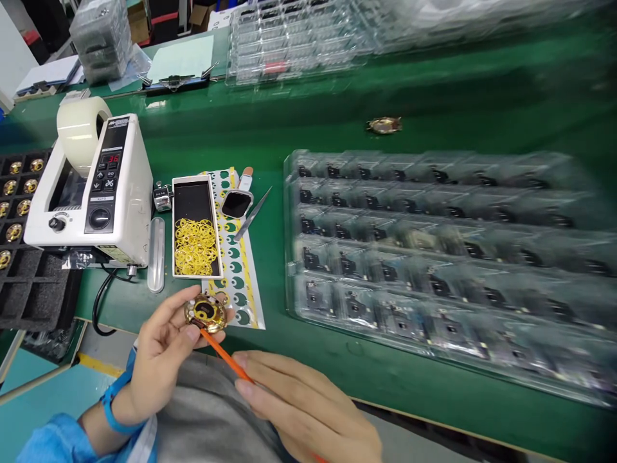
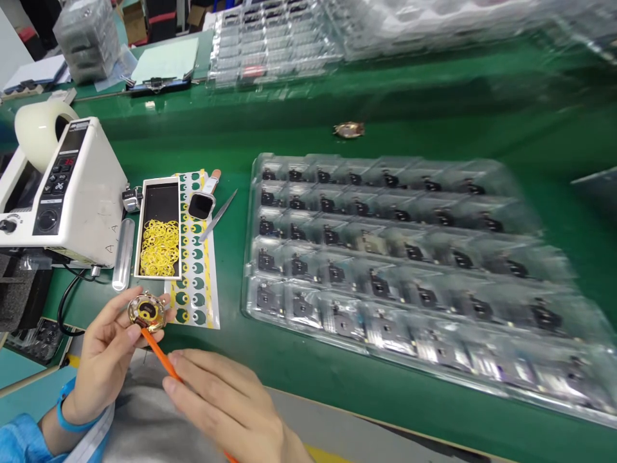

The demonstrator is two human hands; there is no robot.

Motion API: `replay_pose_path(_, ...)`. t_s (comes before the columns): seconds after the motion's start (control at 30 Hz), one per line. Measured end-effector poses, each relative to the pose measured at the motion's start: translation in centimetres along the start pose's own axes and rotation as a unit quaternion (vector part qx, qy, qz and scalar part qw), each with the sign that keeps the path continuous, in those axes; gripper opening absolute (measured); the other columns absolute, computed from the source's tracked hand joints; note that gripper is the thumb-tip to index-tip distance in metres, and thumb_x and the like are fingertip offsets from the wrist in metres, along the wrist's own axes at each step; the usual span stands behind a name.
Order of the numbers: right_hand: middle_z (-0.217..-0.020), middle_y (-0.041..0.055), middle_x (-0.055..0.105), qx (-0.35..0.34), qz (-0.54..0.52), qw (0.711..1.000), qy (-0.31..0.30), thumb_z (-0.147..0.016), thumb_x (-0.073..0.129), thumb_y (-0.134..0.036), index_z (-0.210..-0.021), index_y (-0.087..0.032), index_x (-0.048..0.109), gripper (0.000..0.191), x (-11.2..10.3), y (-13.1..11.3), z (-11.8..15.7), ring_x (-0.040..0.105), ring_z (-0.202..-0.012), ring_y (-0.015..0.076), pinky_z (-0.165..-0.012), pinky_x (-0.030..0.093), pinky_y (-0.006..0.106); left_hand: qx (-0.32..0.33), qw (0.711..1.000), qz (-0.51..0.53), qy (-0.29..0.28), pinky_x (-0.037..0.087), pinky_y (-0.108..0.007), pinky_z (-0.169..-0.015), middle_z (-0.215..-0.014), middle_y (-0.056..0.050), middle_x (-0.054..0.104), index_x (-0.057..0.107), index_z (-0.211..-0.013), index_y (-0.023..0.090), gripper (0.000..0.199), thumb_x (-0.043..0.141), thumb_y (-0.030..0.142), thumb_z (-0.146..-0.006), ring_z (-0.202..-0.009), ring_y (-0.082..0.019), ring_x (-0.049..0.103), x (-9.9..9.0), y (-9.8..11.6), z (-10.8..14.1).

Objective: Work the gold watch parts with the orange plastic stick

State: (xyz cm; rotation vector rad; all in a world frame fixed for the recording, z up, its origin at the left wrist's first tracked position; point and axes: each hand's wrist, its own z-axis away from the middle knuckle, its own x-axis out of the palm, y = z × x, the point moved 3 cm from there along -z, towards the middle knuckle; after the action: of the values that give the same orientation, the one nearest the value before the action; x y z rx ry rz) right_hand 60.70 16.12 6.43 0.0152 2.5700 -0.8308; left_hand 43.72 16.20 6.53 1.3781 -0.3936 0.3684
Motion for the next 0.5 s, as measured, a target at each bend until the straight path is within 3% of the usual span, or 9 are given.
replay_pose_path(0.1, -0.09, 0.0098, 0.077, 0.012, 0.005, 1.0, 0.002, -0.097, 0.051, -0.009, -0.106, -0.013, 0.069, 0.021, -0.5, 0.0, -0.2, 0.073, -0.095, 0.0189, -0.077, 0.063, 0.028, -0.005, 1.0, -0.003, 0.001, 0.06, -0.026, -0.087, -0.118, -0.007, 0.075, 0.067, -0.127, 0.031, 0.034, 0.064, 0.022, -0.094, -0.107, -0.024, 0.072, -0.1, -0.2, -0.1)
replay_pose_path(0.23, -0.084, 0.0052, 0.075, 0.108, -0.045, 0.988, 0.105, -0.094, 0.057, -0.01, -0.118, -0.021, 0.067, 0.028, -0.4, 0.6, -0.7, 0.073, -0.077, 0.018, -0.066, 0.063, 0.03, 0.009, 1.0, -0.014, 0.002, 0.061, -0.025, -0.086, -0.117, -0.007, 0.075, 0.066, -0.128, 0.03, 0.036, 0.065, 0.023, -0.093, -0.105, -0.022, 0.073, 0.1, -0.7, 0.0)
replay_pose_path(0.33, -0.088, 0.0035, 0.075, 0.152, -0.038, 0.974, 0.166, -0.089, 0.06, -0.002, -0.117, -0.023, 0.068, 0.036, 0.6, 0.8, -0.9, 0.073, -0.079, 0.0176, -0.069, 0.063, 0.03, 0.018, 1.0, -0.012, 0.008, 0.06, -0.022, -0.086, -0.121, -0.005, 0.074, 0.067, -0.127, 0.033, 0.035, 0.065, 0.021, -0.093, -0.107, -0.019, 0.072, 0.4, -1.0, 0.2)
replay_pose_path(0.43, -0.093, 0.005, 0.075, 0.146, -0.023, 0.974, 0.169, -0.088, 0.058, 0.002, -0.116, -0.02, 0.067, 0.037, 1.7, 0.7, -0.7, 0.072, -0.083, 0.0167, -0.074, 0.063, 0.03, 0.009, 1.0, -0.001, 0.016, 0.059, -0.02, -0.086, -0.119, -0.004, 0.075, 0.068, -0.125, 0.034, 0.034, 0.065, 0.022, -0.093, -0.105, -0.017, 0.072, 0.5, -1.2, 0.1)
replay_pose_path(0.5, -0.095, 0.0085, 0.075, 0.105, 0.01, 0.984, 0.146, -0.089, 0.055, 0.003, -0.113, -0.015, 0.067, 0.033, 2.1, 0.5, -0.5, 0.071, -0.09, 0.0172, -0.075, 0.063, 0.03, 0.003, 1.0, 0.009, 0.026, 0.059, -0.02, -0.085, -0.115, -0.003, 0.077, 0.069, -0.123, 0.034, 0.033, 0.066, 0.022, -0.092, -0.102, -0.016, 0.073, 0.3, -1.3, 0.0)
